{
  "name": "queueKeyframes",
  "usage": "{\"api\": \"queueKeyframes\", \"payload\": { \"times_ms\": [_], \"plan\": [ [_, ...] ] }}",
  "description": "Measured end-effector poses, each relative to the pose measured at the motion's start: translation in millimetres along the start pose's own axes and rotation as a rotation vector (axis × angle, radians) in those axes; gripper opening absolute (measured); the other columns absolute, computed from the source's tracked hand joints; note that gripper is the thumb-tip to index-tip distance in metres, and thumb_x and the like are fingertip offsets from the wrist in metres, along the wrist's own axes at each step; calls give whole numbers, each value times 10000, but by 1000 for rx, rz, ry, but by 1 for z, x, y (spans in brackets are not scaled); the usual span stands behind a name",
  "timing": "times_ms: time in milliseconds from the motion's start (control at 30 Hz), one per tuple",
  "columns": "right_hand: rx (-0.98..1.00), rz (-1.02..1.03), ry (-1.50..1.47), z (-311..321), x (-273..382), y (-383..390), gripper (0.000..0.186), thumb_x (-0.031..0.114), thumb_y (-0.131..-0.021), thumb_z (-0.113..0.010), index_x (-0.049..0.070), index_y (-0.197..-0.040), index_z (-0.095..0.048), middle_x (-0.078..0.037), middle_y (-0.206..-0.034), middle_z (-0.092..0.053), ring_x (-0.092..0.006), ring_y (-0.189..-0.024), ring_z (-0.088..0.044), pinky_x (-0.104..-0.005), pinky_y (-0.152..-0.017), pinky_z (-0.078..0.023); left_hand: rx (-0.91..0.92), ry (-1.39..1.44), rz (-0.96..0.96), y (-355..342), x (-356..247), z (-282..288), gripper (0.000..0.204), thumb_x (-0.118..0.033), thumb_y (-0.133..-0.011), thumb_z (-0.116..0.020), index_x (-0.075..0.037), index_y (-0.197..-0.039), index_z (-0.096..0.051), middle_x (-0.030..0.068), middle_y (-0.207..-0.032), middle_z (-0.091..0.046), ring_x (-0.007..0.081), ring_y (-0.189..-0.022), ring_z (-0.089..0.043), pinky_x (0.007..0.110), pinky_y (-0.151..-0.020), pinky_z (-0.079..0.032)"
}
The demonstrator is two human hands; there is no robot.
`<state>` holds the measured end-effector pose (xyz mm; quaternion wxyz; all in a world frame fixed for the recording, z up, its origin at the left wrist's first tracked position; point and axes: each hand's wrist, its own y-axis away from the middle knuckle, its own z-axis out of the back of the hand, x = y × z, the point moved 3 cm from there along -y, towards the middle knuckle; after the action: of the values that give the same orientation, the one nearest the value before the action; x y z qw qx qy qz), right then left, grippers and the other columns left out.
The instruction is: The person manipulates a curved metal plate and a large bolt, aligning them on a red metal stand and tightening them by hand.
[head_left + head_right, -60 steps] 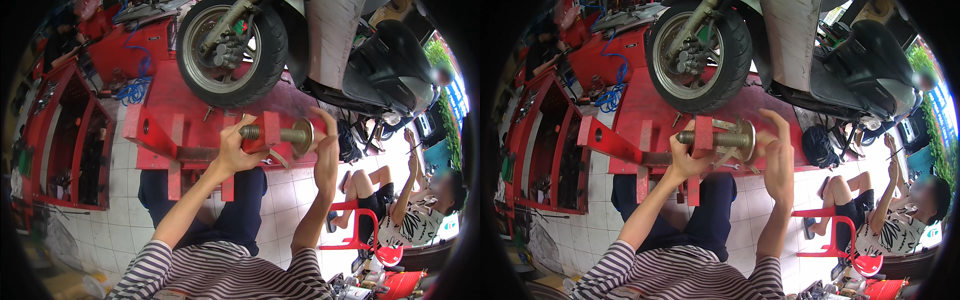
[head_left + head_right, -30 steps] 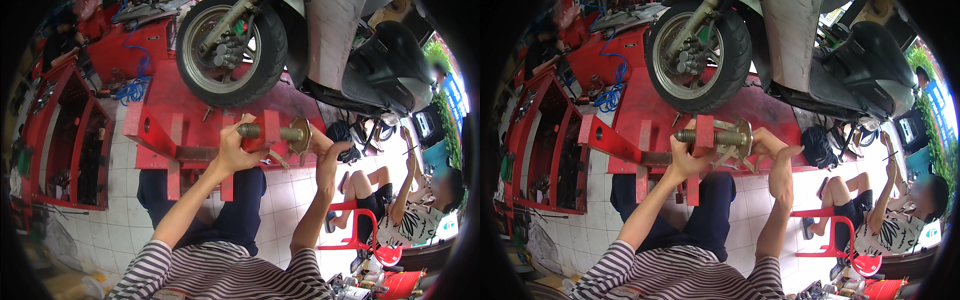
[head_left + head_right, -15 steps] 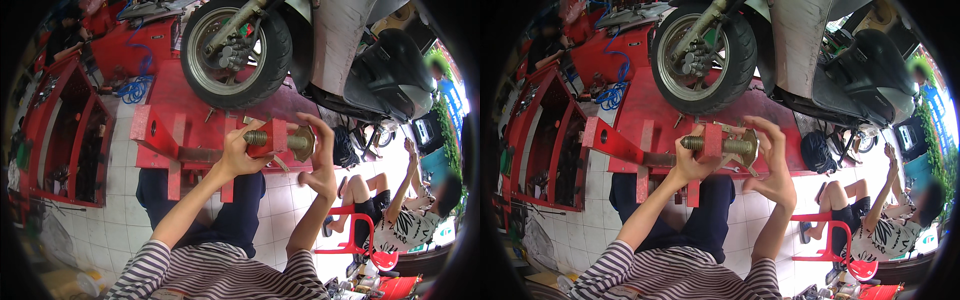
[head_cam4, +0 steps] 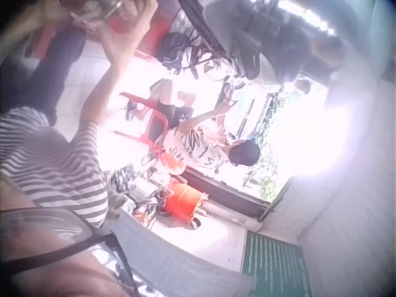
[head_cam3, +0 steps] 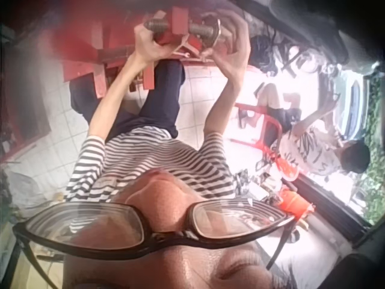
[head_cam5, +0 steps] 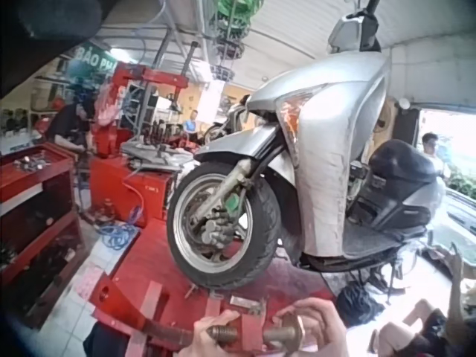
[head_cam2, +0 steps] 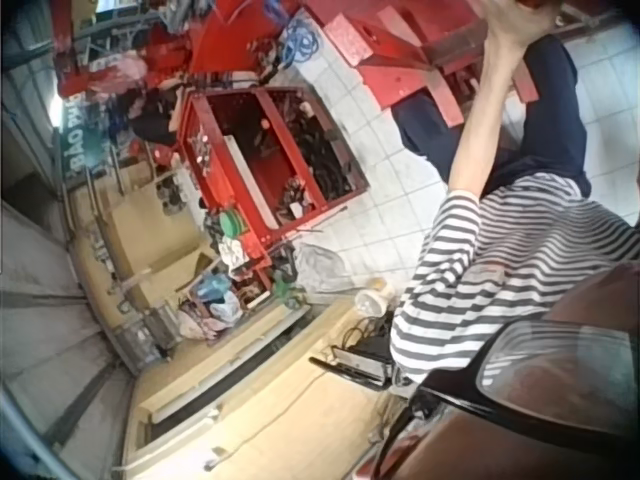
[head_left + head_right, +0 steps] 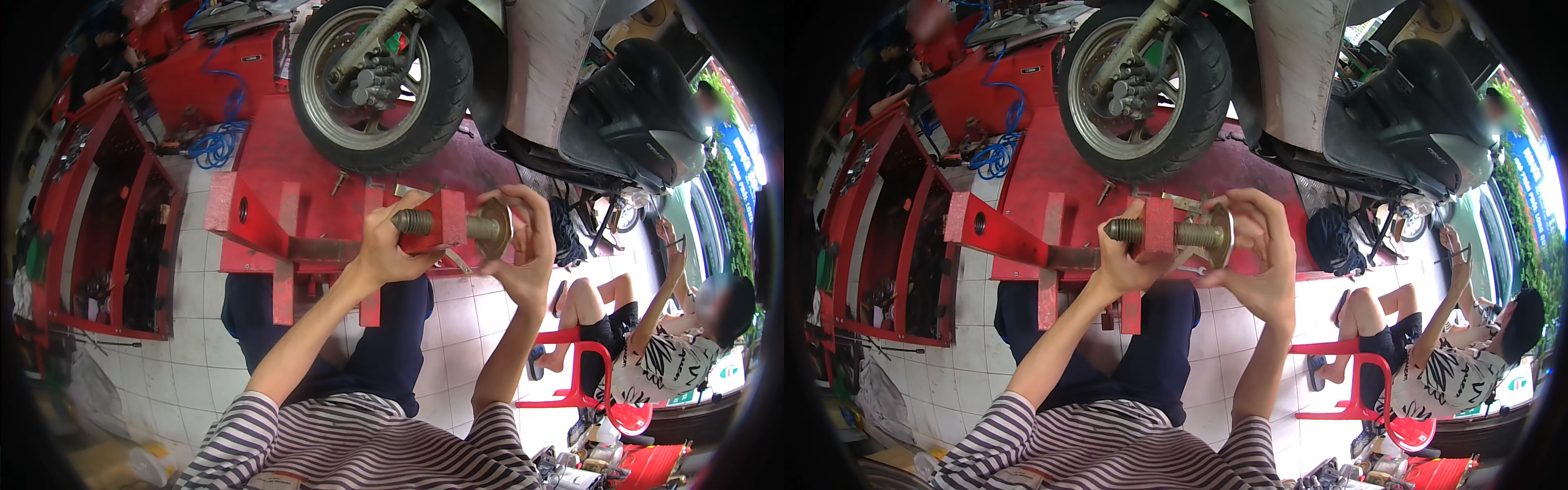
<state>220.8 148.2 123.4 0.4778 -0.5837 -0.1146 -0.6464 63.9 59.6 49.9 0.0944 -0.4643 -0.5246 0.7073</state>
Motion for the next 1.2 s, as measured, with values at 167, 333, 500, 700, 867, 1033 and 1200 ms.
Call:
{"api": "queueKeyframes", "payload": {
  "times_ms": [167, 333, 500, 700, 867, 1033, 1200],
  "plan": [
    [14, 167, 23, 1, 3, 4, 808, 255, -781, -813, 10, -1405, -362, -160, -1214, -622, -200, -1002, -673, -336, -830, -564, 9, 3, 32, 2, 2, -1, 441, -75, -607, -845, -6, -1000, -656, 120, -921, -665, 312, -747, -690, 350, -655, -547],
    [42, 57, 199, 4, -2, 2, 699, 561, -902, -556, -7, -1306, -496, -166, -1221, -609, -203, -1007, -666, -298, -833, -533, 4, 2, 6, 2, 1, 0, 470, -84, -600, -846, -11, -1024, -658, 122, -915, -664, 312, -737, -689, 344, -649, -544],
    [52, 253, -31, -5, 5, -2, 751, 602, -860, -625, 10, -1300, -480, -176, -1341, -490, -266, -1128, -628, -366, -920, -493, -12, 1, 8, 7, 6, -3, 480, -93, -601, -848, -8, -1033, -656, 125, -915, -662, 307, -727, -688, 343, -644, -543],
    [98, 59, 72, 4, -14, 5, 762, 253, -709, -836, 1, -1317, -450, -144, -1236, -567, -222, -1095, -622, -324, -884, -501, -6, -17, -28, 1, 1, -1, 457, -87, -619, -855, 6, -1015, -648, 101, -871, -651, 249, -691, -658, 318, -618, -519],
    [98, 160, 150, 10, -14, 9, 569, 145, -880, -626, 5, -1383, -400, -138, -1258, -568, -225, -1114, -628, -303, -797, -528, -9, -27, -77, -1, 1, -3, 396, -39, -656, -832, 17, -995, -635, 66, -781, -628, 136, -629, -586, 266, -583, -469],
    [-47, -10, -3, -8, -3, 5, 893, 546, -811, -713, 29, -1434, -338, -147, -1299, -534, -254, -1198, -585, -355, -936, -517, -27, 35, -26, -1, 1, 1, 351, -30, -680, -770, 17, -1001, -636, 62, -781, -620, 138, -645, -577, 272, -602, -470],
    [-35, 75, -302, 3, -11, 5, 1078, 329, -653, -908, 23, -1464, -267, -166, -1276, -574, -226, -1110, -625, -309, -797, -566, -23, 3, -27, -5, 1, -2, 327, -28, -702, -732, 18, -1007, -622, 56, -792, -620, 130, -654, -573, 276, -610, -474]
  ]
}}
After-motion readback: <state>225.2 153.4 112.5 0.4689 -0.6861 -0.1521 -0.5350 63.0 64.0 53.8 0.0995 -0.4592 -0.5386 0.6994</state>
